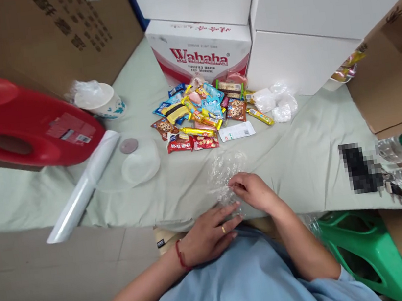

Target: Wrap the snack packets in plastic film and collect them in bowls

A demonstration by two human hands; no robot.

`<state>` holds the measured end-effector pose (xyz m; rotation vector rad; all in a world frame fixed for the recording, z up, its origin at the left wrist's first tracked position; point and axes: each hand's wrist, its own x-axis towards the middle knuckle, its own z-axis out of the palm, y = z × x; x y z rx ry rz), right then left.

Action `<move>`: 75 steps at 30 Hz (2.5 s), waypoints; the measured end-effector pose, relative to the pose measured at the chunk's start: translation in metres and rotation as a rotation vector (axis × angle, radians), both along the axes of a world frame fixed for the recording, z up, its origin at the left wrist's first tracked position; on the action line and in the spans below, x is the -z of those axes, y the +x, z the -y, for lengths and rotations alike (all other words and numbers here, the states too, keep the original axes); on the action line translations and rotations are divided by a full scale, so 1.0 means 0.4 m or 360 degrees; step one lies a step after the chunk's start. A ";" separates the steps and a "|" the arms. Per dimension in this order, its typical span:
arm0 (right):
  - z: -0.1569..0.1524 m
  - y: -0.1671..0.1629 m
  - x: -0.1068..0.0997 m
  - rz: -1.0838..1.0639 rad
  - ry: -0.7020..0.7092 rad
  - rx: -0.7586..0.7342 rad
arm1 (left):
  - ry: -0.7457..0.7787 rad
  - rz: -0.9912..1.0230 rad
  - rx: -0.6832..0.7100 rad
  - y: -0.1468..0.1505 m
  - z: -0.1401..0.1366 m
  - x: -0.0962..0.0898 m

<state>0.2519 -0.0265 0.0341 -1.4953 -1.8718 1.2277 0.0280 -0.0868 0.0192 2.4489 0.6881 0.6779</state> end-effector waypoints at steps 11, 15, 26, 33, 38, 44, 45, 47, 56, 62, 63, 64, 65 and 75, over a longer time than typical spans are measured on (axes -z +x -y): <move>0.004 -0.030 -0.039 -0.0149 0.0125 0.0046 | -0.0789 0.0472 -0.1241 -0.008 -0.050 0.010; 0.005 -0.039 -0.061 -0.0146 0.0193 0.0049 | -0.0747 0.0405 -0.1307 -0.007 -0.086 0.034; 0.022 -0.021 -0.074 -0.0111 0.0219 0.0133 | -0.1114 0.0611 -0.1351 -0.010 -0.126 0.019; 0.038 0.016 -0.074 -0.0018 0.0295 0.0185 | -0.1466 0.0972 -0.1193 0.002 -0.174 0.029; 0.071 0.089 -0.051 0.0099 0.0160 0.0258 | -0.1426 0.1327 -0.1444 -0.017 -0.188 0.040; 0.060 0.113 -0.048 0.0210 0.0084 0.0245 | -0.1272 0.1229 -0.1409 -0.006 -0.150 0.039; 0.046 0.103 -0.046 0.0220 0.0118 0.0301 | -0.1240 0.1184 -0.1378 -0.002 -0.140 0.036; 0.010 0.072 -0.036 0.0211 0.0152 0.0391 | -0.1195 0.1083 -0.1303 0.005 -0.120 0.034; -0.110 -0.048 0.013 -0.0025 0.0209 0.0679 | -0.1028 0.0781 -0.1678 -0.090 -0.010 0.021; -0.092 -0.102 -0.028 0.0086 0.0305 0.0476 | 0.0273 0.0184 -0.1367 -0.058 -0.033 -0.059; -0.088 -0.109 -0.036 0.0060 0.0279 0.0425 | 0.0294 0.0095 -0.1347 -0.045 -0.061 -0.061; -0.085 -0.112 -0.042 0.0017 0.0223 0.0379 | 0.0245 0.0018 -0.1339 -0.035 -0.094 -0.059; -0.082 -0.111 -0.048 -0.0041 0.0136 0.0347 | 0.0122 -0.0032 -0.1330 -0.030 -0.128 -0.053; -0.081 0.086 0.015 -0.0615 -0.0638 0.0780 | -0.1753 0.0756 -0.1184 -0.102 -0.223 -0.013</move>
